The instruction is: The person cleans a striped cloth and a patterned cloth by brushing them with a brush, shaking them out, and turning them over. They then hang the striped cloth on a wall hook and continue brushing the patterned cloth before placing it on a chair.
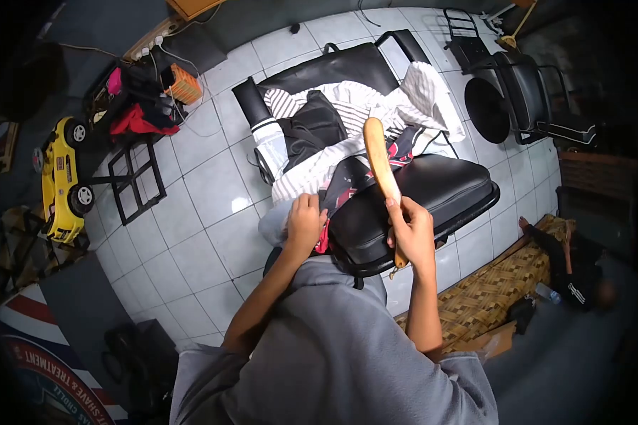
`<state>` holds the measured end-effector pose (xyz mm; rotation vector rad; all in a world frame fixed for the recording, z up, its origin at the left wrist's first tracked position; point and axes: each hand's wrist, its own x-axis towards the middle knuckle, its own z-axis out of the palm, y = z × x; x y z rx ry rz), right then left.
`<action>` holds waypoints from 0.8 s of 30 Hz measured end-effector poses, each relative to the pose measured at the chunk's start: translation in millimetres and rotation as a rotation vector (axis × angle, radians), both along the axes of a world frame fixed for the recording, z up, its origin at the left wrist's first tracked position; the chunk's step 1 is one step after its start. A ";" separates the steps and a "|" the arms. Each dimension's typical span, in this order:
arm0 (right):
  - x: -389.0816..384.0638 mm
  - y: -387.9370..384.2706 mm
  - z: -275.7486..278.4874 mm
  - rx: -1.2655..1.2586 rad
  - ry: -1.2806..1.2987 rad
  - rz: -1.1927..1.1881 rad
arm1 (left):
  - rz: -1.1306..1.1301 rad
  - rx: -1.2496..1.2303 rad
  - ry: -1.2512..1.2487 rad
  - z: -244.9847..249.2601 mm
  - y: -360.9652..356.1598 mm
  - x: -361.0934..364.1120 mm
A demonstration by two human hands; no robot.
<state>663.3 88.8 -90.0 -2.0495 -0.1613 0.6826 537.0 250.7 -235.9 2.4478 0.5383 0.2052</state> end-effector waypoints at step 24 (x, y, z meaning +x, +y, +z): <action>-44.5 -22.7 8.5 0.150 -0.269 0.255 | 0.137 -0.600 -0.287 155.5 -57.6 -98.2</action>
